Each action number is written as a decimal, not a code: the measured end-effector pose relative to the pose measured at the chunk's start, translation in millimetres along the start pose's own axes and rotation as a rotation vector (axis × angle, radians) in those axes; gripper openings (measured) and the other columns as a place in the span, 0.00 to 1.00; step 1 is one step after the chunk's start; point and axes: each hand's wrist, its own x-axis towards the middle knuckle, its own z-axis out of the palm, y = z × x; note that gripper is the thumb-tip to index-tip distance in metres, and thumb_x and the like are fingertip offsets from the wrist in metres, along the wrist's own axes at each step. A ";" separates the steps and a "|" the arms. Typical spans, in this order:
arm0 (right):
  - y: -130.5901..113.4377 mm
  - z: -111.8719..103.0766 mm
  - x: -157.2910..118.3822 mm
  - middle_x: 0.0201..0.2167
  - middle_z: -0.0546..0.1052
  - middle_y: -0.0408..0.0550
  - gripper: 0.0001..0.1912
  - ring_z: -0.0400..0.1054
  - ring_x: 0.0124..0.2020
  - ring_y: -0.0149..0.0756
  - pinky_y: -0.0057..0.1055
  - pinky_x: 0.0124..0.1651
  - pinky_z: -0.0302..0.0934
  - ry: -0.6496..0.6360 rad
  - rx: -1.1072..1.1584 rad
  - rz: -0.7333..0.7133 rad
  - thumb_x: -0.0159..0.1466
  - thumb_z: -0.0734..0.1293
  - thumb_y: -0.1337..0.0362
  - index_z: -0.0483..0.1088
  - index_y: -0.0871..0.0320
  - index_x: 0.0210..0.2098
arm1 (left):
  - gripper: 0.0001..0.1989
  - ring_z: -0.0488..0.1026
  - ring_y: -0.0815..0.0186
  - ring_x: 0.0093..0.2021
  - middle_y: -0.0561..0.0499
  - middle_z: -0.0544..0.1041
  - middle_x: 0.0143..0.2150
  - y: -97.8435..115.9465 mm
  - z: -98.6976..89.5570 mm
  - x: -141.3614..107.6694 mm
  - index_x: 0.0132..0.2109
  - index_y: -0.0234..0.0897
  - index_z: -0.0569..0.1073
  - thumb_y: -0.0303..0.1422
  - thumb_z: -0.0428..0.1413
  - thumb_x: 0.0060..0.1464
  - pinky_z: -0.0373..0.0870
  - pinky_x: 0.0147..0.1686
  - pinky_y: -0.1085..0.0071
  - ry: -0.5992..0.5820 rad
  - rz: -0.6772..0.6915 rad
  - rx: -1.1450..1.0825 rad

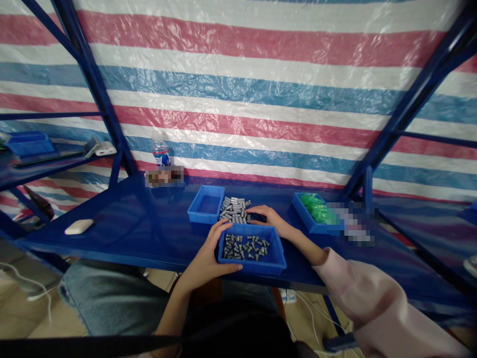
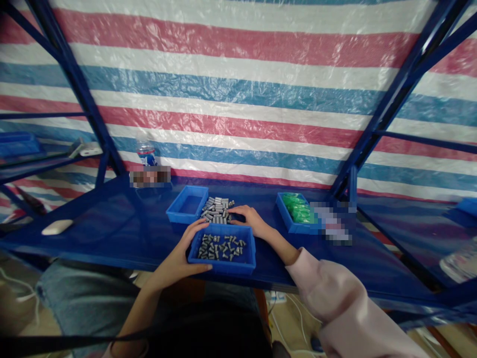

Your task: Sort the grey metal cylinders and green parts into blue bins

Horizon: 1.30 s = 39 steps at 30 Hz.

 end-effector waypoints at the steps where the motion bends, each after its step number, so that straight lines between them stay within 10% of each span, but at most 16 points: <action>1: -1.4 -0.1 0.3 0.49 0.78 0.53 0.18 0.70 0.52 0.49 0.48 0.56 0.58 -0.006 0.001 -0.005 0.59 0.71 0.58 0.76 0.51 0.48 | 0.41 0.48 0.49 0.69 0.45 0.49 0.69 0.2 0.0 0.1 0.64 0.49 0.57 0.40 0.67 0.46 0.49 0.67 0.49 -0.001 -0.002 0.002; 15: -13.1 -0.5 1.5 0.30 0.78 0.46 0.16 0.69 0.31 0.35 0.34 0.39 0.62 0.145 0.448 0.320 0.52 0.74 0.52 0.76 0.58 0.31 | 0.41 0.49 0.49 0.69 0.45 0.49 0.69 -0.8 -0.7 0.2 0.63 0.48 0.58 0.39 0.67 0.46 0.50 0.67 0.49 -0.001 -0.003 0.004; 23: -39.8 -16.1 -5.6 0.49 0.77 0.47 0.11 0.65 0.57 0.43 0.36 0.54 0.60 -0.022 1.071 0.362 0.49 0.77 0.57 0.75 0.54 0.28 | 0.40 0.49 0.49 0.69 0.45 0.49 0.69 -1.6 -0.9 -0.3 0.63 0.48 0.58 0.38 0.67 0.46 0.50 0.67 0.49 -0.002 0.000 0.002; 29: -45.5 -18.5 -7.2 0.57 0.71 0.52 0.15 0.63 0.60 0.49 0.43 0.60 0.56 -0.308 1.004 0.341 0.47 0.78 0.57 0.77 0.58 0.31 | 0.39 0.49 0.50 0.69 0.46 0.48 0.69 -1.9 -0.2 -0.5 0.63 0.49 0.58 0.38 0.67 0.46 0.51 0.66 0.51 -0.010 -0.006 0.004; 39: -4.3 0.3 0.5 0.48 0.78 0.54 0.19 0.68 0.54 0.50 0.49 0.59 0.57 0.082 0.358 0.211 0.54 0.73 0.52 0.78 0.56 0.41 | 0.40 0.49 0.51 0.69 0.47 0.48 0.70 -1.2 -0.1 -0.4 0.63 0.50 0.58 0.39 0.67 0.46 0.51 0.67 0.52 -0.005 -0.013 0.009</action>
